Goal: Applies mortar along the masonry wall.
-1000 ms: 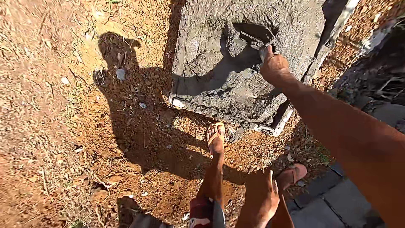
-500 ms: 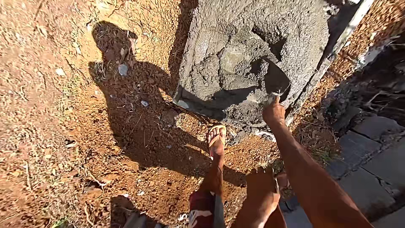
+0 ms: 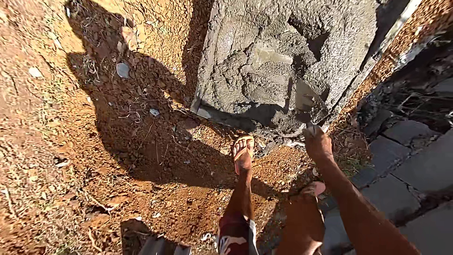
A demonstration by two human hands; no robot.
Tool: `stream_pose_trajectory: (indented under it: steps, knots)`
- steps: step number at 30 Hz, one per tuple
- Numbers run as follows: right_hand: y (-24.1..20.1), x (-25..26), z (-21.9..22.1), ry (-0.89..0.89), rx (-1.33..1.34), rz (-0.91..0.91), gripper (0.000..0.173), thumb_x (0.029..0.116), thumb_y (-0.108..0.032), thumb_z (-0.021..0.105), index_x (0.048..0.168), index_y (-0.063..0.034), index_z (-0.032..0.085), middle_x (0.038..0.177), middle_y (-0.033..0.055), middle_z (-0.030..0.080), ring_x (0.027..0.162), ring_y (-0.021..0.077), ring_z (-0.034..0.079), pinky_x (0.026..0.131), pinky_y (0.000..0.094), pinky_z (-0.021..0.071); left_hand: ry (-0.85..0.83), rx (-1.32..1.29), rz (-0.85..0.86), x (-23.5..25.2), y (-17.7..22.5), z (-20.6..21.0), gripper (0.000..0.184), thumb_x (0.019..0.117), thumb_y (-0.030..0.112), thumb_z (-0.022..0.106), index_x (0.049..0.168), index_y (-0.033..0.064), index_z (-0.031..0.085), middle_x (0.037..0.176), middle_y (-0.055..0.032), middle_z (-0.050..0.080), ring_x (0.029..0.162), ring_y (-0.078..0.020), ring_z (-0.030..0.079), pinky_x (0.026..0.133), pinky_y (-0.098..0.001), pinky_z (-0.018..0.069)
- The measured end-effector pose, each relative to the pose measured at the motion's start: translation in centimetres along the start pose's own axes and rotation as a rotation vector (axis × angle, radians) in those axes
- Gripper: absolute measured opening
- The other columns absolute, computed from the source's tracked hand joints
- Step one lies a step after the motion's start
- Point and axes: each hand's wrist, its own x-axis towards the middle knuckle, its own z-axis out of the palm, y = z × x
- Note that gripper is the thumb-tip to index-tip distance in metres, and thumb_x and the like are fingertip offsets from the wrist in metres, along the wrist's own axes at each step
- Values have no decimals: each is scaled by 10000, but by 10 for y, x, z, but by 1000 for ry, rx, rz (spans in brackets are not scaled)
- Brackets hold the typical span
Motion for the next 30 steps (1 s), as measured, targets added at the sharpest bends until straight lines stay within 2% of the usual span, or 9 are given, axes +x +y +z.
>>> stream_pose_trajectory:
  steps: [5, 7, 11, 14, 17, 21, 23, 25, 30]
  knots:
    - [-121, 33, 58, -117, 50, -166, 497, 1101, -340, 457, 1423, 37, 496, 1242, 341, 636, 1179, 500, 629, 990, 655, 489, 294, -147, 110, -11, -18, 10, 385, 1019, 263, 576, 1314, 29, 656, 1332, -216, 633, 1242, -412, 588, 1002, -590, 481]
    - [-150, 48, 61, -163, 107, -266, 469, 1093, -344, 473, 1351, 38, 558, 1215, 335, 644, 1134, 498, 645, 954, 663, 499, 316, -123, 86, -13, -19, 12, 379, 1036, 235, 555, 1357, 56, 644, 1344, -217, 632, 1256, -419, 581, 1003, -599, 475]
    - [-150, 80, 67, -281, 337, -353, 424, 1067, -393, 535, 1301, -48, 616, 1000, 235, 675, 750, 354, 670, 683, 552, 557, 267, -66, 43, 0, -18, 29, 397, 1063, 237, 499, 1413, 73, 588, 1366, -214, 615, 1266, -415, 578, 1007, -597, 487]
    - [-123, 90, 66, -337, 459, -471, 423, 1074, -383, 541, 1343, -62, 598, 932, 199, 664, 679, 293, 631, 649, 499, 549, 241, 10, -27, 19, -24, 45, 418, 1076, 256, 454, 1446, 94, 561, 1357, -197, 619, 1261, -387, 590, 997, -574, 501]
    - [-76, 74, 48, -268, 496, -578, 406, 1059, -358, 566, 1338, -68, 617, 973, 209, 685, 741, 322, 673, 715, 545, 571, 274, 88, -54, 38, -29, 68, 430, 1078, 285, 451, 1451, 105, 563, 1333, -193, 640, 1232, -372, 619, 992, -555, 517]
    - [18, 20, -4, -106, 452, -641, 457, 1035, -324, 608, 1413, -67, 603, 1222, 218, 695, 1095, 367, 687, 996, 588, 516, 309, 161, -114, 59, -35, 88, 448, 1080, 292, 448, 1472, 97, 540, 1360, -189, 632, 1260, -344, 616, 1059, -537, 489]
    - [76, -22, -26, -49, 472, -589, 446, 1020, -311, 646, 1386, -58, 616, 1137, 222, 713, 1013, 376, 705, 916, 598, 547, 400, 191, -122, 66, -48, 102, 426, 1077, 295, 460, 1432, 88, 574, 1314, -191, 659, 1237, -342, 628, 1064, -548, 479]
    - [149, -61, -41, -69, 506, -511, 431, 1019, -337, 642, 1361, -74, 625, 1078, 191, 726, 975, 341, 715, 890, 560, 573, 473, 286, -59, 71, -61, 120, 414, 1066, 264, 481, 1391, 37, 600, 1249, -232, 682, 1175, -383, 657, 1031, -589, 496]
    - [377, -168, -74, -115, 693, -334, 457, 1047, -336, 576, 1401, -49, 590, 1211, 212, 696, 1138, 350, 674, 1030, 542, 504, 374, 474, -6, 68, -39, 166, 404, 1049, 233, 541, 1333, -48, 607, 1203, -316, 661, 1145, -453, 642, 1009, -629, 480]
